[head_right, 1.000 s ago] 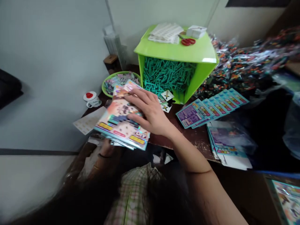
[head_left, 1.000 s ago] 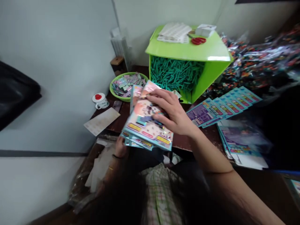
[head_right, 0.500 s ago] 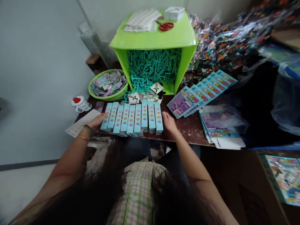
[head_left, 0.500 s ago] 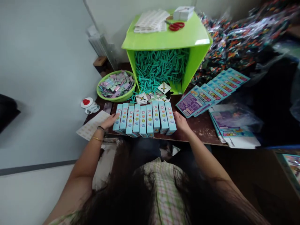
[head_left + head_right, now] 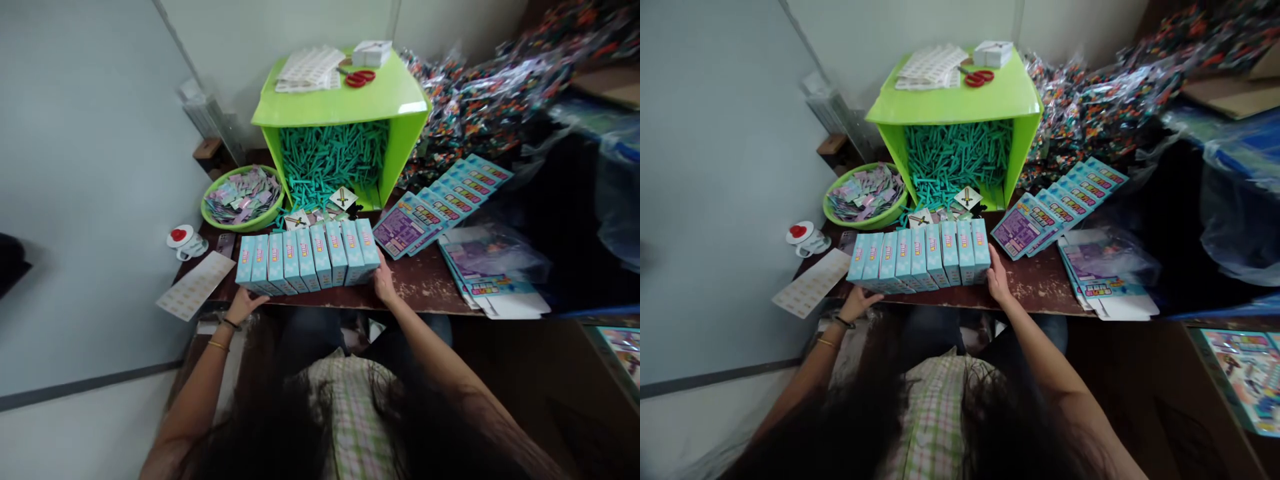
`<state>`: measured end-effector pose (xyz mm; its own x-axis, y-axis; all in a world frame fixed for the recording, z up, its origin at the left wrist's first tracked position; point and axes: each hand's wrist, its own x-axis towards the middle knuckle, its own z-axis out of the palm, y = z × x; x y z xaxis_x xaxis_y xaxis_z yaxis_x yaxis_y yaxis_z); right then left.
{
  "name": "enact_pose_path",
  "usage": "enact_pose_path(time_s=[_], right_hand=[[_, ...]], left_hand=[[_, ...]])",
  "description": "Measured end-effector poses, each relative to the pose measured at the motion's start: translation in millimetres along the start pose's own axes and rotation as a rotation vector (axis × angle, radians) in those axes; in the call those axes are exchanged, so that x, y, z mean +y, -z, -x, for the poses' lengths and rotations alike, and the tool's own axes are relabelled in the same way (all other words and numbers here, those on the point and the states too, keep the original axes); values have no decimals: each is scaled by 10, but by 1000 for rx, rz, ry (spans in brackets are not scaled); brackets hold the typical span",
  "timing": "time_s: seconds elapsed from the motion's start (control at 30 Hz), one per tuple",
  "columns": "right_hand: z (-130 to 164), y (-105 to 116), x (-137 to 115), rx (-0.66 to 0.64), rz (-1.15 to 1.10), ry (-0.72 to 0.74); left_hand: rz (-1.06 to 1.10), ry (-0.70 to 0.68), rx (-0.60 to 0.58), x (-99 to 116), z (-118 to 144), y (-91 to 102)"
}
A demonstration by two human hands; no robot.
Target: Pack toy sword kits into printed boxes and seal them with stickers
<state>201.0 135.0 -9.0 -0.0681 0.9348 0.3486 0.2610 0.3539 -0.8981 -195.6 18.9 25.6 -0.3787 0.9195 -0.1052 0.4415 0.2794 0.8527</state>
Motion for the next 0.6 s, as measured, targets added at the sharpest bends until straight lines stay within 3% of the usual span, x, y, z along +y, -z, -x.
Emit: enact_pose_path(time_s=[0.13,0.27,0.43,0.6], right_hand=[[111,-90,256,41,33,-132],[103,-196,218,35,17,-136],[110,-361,111,7,-34,-156],[152,-472,113,-42,-105,-63]], left_hand=[[11,12,11,-121,-16,-253],[-22,-34,6,-73,-111,-360],[-29,-56,28,-86,-49,-358],[-139,-47,53,-193,103,-287]])
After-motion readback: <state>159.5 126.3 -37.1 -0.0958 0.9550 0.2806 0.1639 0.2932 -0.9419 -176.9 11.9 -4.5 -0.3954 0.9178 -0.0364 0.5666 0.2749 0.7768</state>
